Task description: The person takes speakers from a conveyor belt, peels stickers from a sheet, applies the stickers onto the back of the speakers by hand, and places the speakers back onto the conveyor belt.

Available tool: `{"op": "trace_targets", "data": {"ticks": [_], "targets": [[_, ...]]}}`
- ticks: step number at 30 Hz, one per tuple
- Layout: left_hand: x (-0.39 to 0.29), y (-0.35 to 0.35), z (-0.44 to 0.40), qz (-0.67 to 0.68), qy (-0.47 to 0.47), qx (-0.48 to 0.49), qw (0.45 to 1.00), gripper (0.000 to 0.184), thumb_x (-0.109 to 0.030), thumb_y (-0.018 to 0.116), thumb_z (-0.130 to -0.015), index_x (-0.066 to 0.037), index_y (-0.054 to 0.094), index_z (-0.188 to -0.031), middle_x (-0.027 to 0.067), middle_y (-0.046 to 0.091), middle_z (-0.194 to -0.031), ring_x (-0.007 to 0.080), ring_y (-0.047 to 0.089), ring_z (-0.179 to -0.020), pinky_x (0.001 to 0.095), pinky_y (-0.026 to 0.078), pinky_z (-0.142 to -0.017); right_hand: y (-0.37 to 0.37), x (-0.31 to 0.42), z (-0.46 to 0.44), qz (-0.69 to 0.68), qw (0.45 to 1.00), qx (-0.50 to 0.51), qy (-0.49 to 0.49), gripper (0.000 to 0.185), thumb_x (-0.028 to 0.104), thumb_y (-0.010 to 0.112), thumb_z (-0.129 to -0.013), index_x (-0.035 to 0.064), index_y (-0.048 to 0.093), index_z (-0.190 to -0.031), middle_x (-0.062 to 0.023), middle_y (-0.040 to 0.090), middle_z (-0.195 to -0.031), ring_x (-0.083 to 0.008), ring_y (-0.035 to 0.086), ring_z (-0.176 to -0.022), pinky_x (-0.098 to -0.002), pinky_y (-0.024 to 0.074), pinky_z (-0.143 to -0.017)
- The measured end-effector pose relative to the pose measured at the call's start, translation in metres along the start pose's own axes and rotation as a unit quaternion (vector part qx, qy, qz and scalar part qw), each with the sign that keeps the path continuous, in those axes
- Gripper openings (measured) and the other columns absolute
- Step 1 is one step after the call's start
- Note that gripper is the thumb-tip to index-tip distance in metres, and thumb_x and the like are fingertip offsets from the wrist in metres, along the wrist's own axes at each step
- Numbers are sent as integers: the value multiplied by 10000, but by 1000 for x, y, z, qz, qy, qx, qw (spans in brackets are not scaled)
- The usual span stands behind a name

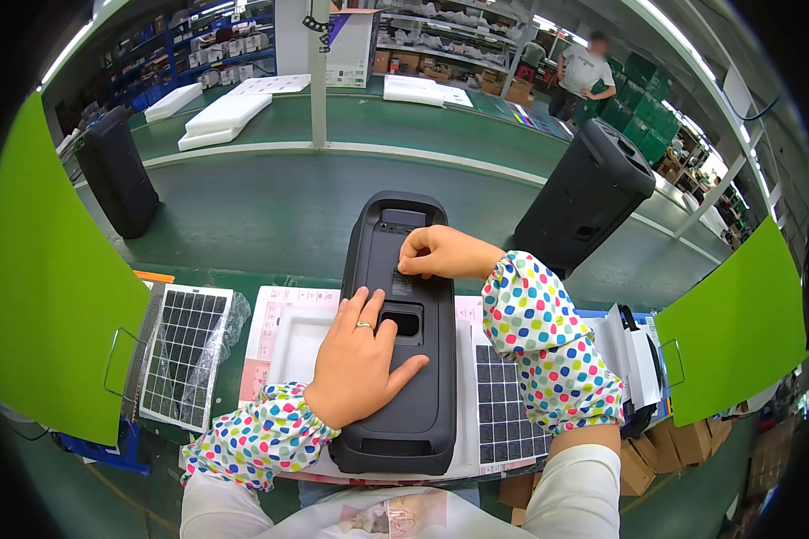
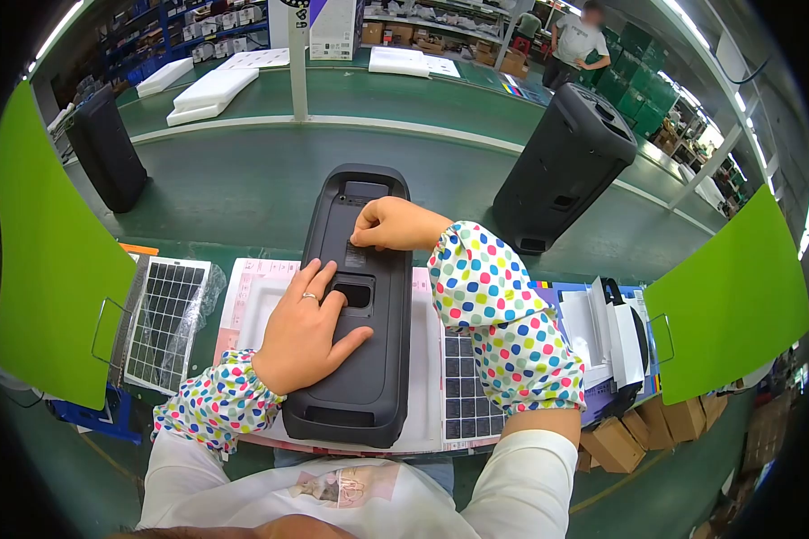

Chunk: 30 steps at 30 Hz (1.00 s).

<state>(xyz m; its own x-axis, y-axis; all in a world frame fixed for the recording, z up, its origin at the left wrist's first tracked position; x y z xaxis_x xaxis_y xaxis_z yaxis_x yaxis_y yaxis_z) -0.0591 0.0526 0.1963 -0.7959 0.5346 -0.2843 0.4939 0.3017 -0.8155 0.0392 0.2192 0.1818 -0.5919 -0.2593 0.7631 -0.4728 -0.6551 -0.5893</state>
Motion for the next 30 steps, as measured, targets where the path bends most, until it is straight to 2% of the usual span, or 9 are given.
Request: {"op": "trace_targets", "data": {"ticks": [5, 8, 11, 14, 21, 23, 26, 29, 30], "targets": [[-1, -1, 0, -2, 1, -1, 1000, 536, -449, 714, -865, 73, 635, -961, 357, 543, -1308, 511, 449, -1305, 566, 370, -1094, 0, 2, 1, 4, 1000, -4, -5, 224, 248, 706, -939, 31, 647, -942, 1, 617, -844, -77, 572, -773, -246, 496, -719], [-1, -1, -1, -20, 1, 9, 1000, 508, -408, 743, -842, 59, 657, -1022, 347, 544, -1317, 502, 451, -1305, 492, 398, -1082, 0, 1, 0, 5, 1000, -2, -6, 216, 241, 709, -935, 34, 648, -933, 6, 616, -840, -73, 571, -770, -244, 495, -717], [-1, -5, -2, -5, -11, 2, 1000, 573, -427, 750, -827, 57, 645, -1116, 328, 546, -1329, 481, 449, -1322, 484, 407, -1079, -2, -3, -2, -7, 999, -20, -24, 247, 246, 722, -901, 4, 674, -896, -49, 661, -842, -115, 606, -737, -275, 510, -721], [0, -8, -7, -22, -1, -6, 1000, 657, -443, 760, -807, 50, 620, -1218, 277, 581, -1279, 434, 501, -1266, 469, 449, -1028, -3, -3, 0, -3, 999, -30, -31, 251, 244, 728, -892, -1, 673, -872, -53, 657, -853, -126, 609, -756, -286, 505, -719], [5, -10, -22, -43, 27, -9, 999, 653, -447, 781, -772, 21, 660, -1212, 164, 603, -1103, 331, 559, -1066, 427, 502, -888, -5, 2, 0, 84, 986, -83, -116, 222, 214, 733, -868, -1, 680, -856, -86, 650, -951, -166, 630, -809, -307, 506, -737], [5, -10, -23, -43, 23, -2, 999, 645, -448, 785, -765, 15, 671, -1200, 156, 602, -1100, 327, 555, -1070, 419, 501, -886, -2, 10, 7, 128, 976, -111, -135, 168, 173, 731, -870, 14, 678, -875, -76, 643, -996, -144, 621, -789, -288, 511, -730], [7, -7, -24, -42, 19, 5, 999, 656, -450, 789, -758, 8, 667, -1211, 154, 600, -1102, 325, 547, -1085, 421, 493, -896, 3, 23, 25, 186, 951, -183, -170, 153, 206, 739, -849, 62, 691, -868, -76, 645, -1031, -193, 636, -805, -330, 512, -764], [6, -6, -24, -48, 16, 7, 999, 654, -450, 791, -754, 0, 667, -1213, 151, 595, -1103, 330, 537, -1098, 433, 476, -912, 8, 42, 44, 362, 854, -271, -258, 181, 264, 751, -831, 99, 698, -880, -59, 649, -1084, -227, 644, -843, -368, 508, -770], [6, -6, -24, -50, 17, 7, 999, 651, -449, 790, -756, -2, 667, -1214, 150, 594, -1103, 332, 535, -1100, 440, 471, -916, 5, 39, 44, 373, 861, -264, -225, 301, 349, 767, -809, 152, 711, -1030, -70, 630, -1192, -264, 626, -982, -407, 490, -857]]}}
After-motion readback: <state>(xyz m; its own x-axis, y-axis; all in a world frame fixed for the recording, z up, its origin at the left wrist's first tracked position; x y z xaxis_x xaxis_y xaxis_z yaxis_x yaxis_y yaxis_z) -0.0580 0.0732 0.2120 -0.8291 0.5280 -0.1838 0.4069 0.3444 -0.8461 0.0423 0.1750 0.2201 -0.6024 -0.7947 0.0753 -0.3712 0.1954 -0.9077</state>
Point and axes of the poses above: each hand's wrist, its own z-axis away from the middle knuckle, its own y-axis out of the palm, x = y × z, the point moved 8 cm from there along -z, towards the middle knuckle
